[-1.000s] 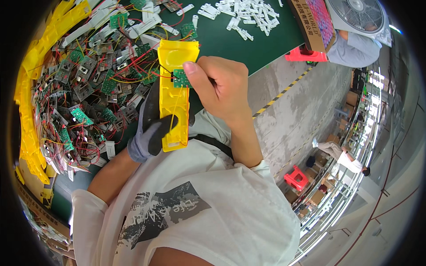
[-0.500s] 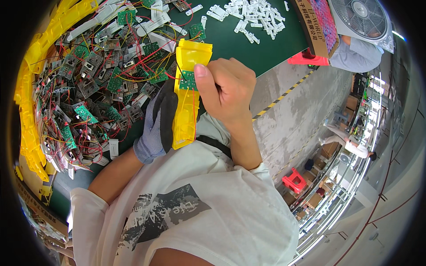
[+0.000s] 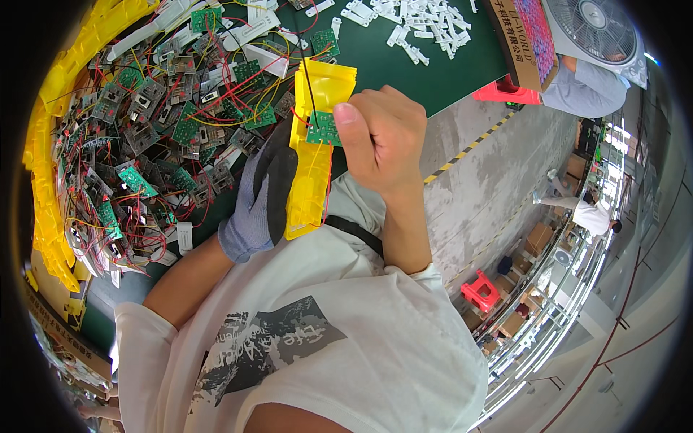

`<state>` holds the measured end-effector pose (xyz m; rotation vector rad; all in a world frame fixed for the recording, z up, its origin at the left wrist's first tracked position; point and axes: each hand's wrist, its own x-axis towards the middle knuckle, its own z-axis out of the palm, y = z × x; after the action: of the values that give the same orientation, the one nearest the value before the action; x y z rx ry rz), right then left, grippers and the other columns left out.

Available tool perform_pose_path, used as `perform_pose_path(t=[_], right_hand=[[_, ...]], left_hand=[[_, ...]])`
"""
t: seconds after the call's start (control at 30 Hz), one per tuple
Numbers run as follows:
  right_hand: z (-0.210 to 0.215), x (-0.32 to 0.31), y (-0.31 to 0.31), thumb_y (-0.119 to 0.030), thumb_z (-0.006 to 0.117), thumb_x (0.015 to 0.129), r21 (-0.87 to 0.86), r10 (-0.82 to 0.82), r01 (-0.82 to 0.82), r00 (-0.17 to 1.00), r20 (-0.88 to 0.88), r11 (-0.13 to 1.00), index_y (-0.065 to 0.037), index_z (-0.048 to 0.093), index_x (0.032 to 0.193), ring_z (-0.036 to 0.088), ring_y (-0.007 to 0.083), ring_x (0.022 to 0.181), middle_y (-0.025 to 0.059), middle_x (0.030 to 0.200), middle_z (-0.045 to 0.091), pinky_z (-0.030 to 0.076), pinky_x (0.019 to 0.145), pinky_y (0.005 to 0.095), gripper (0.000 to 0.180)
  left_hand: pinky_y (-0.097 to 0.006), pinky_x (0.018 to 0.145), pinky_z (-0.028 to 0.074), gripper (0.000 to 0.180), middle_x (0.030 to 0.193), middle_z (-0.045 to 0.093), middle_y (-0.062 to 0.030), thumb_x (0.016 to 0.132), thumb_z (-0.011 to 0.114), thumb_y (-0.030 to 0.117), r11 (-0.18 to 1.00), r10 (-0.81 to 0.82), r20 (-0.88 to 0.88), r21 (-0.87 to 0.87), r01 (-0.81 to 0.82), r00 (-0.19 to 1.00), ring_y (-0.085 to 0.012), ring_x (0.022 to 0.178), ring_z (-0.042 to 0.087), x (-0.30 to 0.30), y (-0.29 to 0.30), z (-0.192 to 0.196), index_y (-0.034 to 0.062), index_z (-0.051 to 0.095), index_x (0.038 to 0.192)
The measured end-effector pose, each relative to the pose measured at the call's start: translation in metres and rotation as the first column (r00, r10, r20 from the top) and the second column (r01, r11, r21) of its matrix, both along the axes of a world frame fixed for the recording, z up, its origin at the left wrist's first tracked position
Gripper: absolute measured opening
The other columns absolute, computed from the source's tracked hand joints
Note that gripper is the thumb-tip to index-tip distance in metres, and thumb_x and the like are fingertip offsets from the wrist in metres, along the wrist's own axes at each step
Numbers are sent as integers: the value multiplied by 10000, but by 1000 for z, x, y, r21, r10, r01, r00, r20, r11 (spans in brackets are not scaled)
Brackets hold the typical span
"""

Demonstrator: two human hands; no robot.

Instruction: Assembling internal electronic components into a yellow plastic housing at a factory workbench.

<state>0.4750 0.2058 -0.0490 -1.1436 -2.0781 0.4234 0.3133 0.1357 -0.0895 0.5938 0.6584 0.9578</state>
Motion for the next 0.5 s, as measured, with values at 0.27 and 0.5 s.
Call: perform_pose_path(t=[0.27, 0.5], right_hand=[[4, -2, -1, -97, 557, 870, -9, -23, 23, 1000, -5, 1000, -44, 461, 558, 319, 209, 414, 52, 485, 393, 250, 438, 330, 331], [-2, 5, -4, -82, 545, 874, -53, -13, 4, 983, -183, 999, -45, 397, 550, 266, 196, 414, 49, 480, 356, 228, 436, 327, 358]], left_hand=[[-272, 682, 510, 416, 993, 590, -59, 1006, 399, 295, 999, 1, -20, 52, 0, 1000, -121, 799, 596, 3, 1, 0, 51, 392, 1343], [-266, 678, 506, 431, 979, 594, -55, 1005, 395, 300, 998, 23, -60, 63, -19, 998, -103, 780, 587, 11, -1, -11, 49, 384, 1355]])
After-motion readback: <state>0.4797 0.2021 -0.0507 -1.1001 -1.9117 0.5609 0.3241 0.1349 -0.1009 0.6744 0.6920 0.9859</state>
